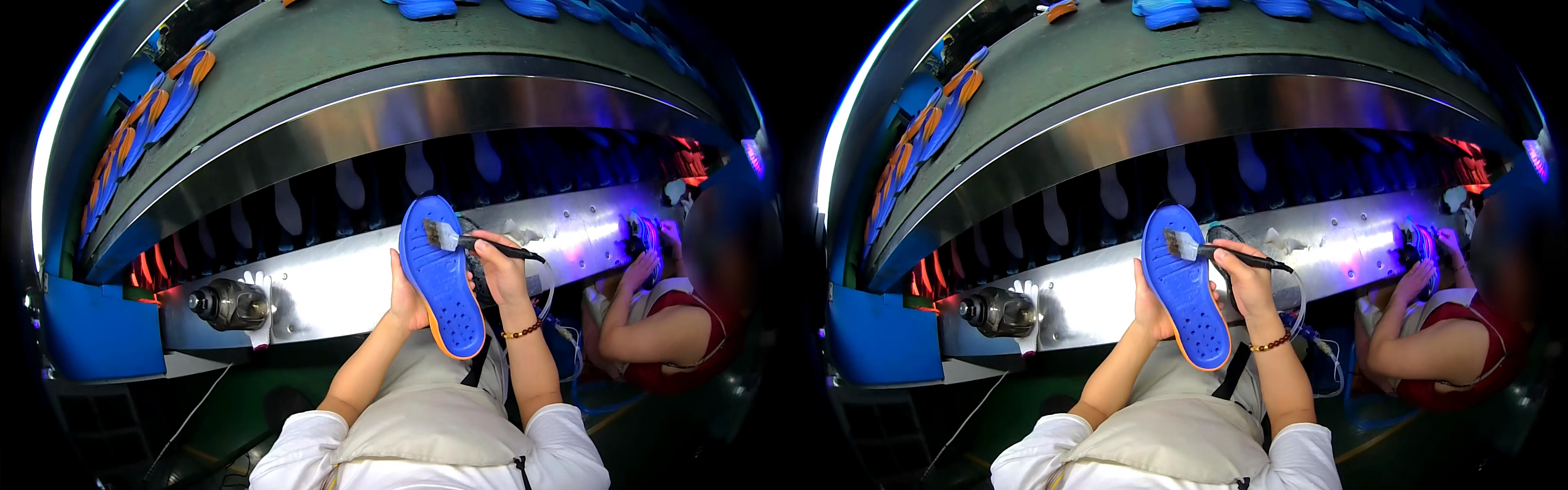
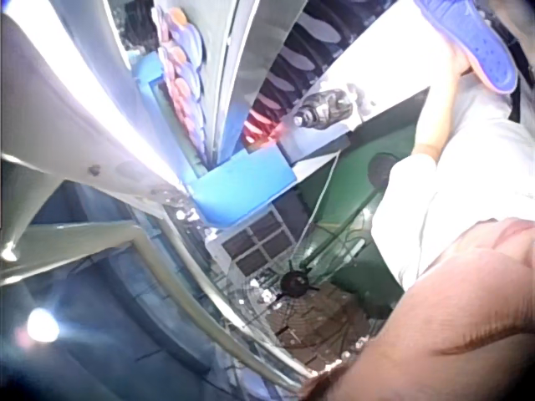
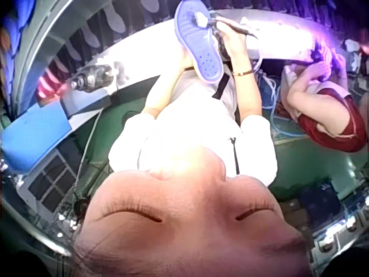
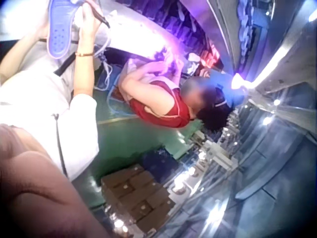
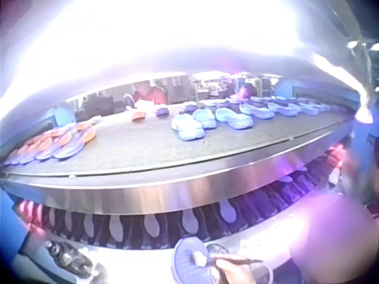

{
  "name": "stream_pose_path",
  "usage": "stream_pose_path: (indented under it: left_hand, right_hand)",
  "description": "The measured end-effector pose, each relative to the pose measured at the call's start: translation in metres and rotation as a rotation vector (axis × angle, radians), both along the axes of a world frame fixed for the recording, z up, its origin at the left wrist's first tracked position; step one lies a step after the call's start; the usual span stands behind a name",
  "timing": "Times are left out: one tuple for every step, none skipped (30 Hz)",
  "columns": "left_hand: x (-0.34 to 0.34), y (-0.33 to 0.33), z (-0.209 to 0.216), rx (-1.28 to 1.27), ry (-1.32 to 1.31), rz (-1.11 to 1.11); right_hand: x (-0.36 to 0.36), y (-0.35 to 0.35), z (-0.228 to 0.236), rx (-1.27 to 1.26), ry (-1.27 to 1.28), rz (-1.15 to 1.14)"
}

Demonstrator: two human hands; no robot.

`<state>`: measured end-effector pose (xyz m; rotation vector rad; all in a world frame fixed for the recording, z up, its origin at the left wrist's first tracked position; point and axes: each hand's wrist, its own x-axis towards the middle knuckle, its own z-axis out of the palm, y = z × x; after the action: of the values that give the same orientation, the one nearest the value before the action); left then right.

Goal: The person applies glue to the interior of shoe soles using a brush, placing each finished sole onto a moving conveyor belt and picking up new ones from a lower rack.

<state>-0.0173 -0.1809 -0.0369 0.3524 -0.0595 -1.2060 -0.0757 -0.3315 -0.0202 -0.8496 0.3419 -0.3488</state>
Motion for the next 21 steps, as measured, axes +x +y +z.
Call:
stream_pose_path:
  left_hand:
    - [-0.001, -0.001, 0.003, 0.007, 0.025, 0.009]
    - [-0.002, -0.003, 0.004, 0.014, 0.050, 0.016]
    - [-0.003, -0.006, 0.004, 0.022, 0.002, 0.041]
    - [-0.003, -0.008, 0.004, 0.034, 0.004, 0.043]
    - [-0.002, -0.010, 0.003, 0.019, 0.023, 0.083]
    - [-0.002, -0.013, 0.005, 0.003, 0.041, 0.122]
    - [-0.001, -0.016, 0.009, -0.043, 0.005, 0.135]
    - [-0.007, -0.020, 0.013, 0.199, 0.100, 0.271]
    - [-0.005, -0.022, 0.009, 0.248, 0.051, 0.316]
    - [-0.003, -0.021, 0.007, 0.296, 0.002, 0.362]
    - [-0.002, -0.018, 0.006, 0.344, -0.082, 0.398]
    - [0.000, -0.017, 0.001, 0.405, -0.081, 0.441]
    - [0.007, -0.012, 0.000, 0.370, -0.060, 0.447]
    - [0.016, -0.004, 0.000, 0.335, -0.039, 0.454]
    - [0.025, 0.006, -0.004, 0.253, -0.084, 0.384]
    - [0.029, 0.012, -0.004, 0.258, -0.127, 0.367]
    - [0.033, 0.017, -0.002, 0.237, -0.114, 0.324]
    - [0.033, 0.019, 0.000, 0.220, -0.096, 0.266]
    - [0.030, 0.020, 0.004, 0.227, -0.089, 0.264]
    - [0.026, 0.020, 0.011, 0.170, -0.047, 0.204]
    - [0.021, 0.016, 0.016, 0.103, -0.003, 0.137]
  right_hand:
    - [0.003, -0.001, 0.002, -0.026, 0.024, -0.033]
    - [0.007, -0.004, 0.004, -0.053, 0.048, -0.067]
    - [0.012, -0.005, 0.004, -0.089, 0.052, -0.084]
    - [0.018, -0.005, 0.011, -0.140, 0.062, -0.090]
    - [0.022, -0.002, 0.020, -0.270, 0.080, -0.112]
    - [0.025, 0.002, 0.030, -0.404, 0.098, -0.136]
    - [0.027, 0.007, 0.033, -0.512, 0.125, -0.116]
    - [0.028, 0.017, 0.028, -0.615, 0.095, -0.104]
    - [0.028, 0.023, 0.031, -0.906, -0.005, -0.129]
    - [0.027, 0.029, 0.035, -1.196, -0.111, -0.154]
    - [0.023, 0.038, 0.040, -1.276, -0.145, -0.173]
    - [0.018, 0.040, 0.043, -1.311, -0.159, -0.173]
    - [0.009, 0.040, 0.042, -1.293, -0.167, -0.063]
    - [-0.002, 0.039, 0.039, -1.272, -0.176, 0.048]
    - [-0.015, 0.038, 0.039, -1.271, -0.170, 0.123]
    - [-0.027, 0.034, 0.041, -1.272, -0.160, 0.205]
    - [-0.034, 0.028, 0.044, -1.264, -0.127, 0.325]
    - [-0.040, 0.019, 0.047, -1.161, -0.148, 0.444]
    - [-0.041, 0.015, 0.057, -1.042, -0.103, 0.487]
    - [-0.040, 0.011, 0.063, -0.922, -0.058, 0.526]
    - [-0.036, 0.010, 0.064, -0.880, -0.129, 0.360]
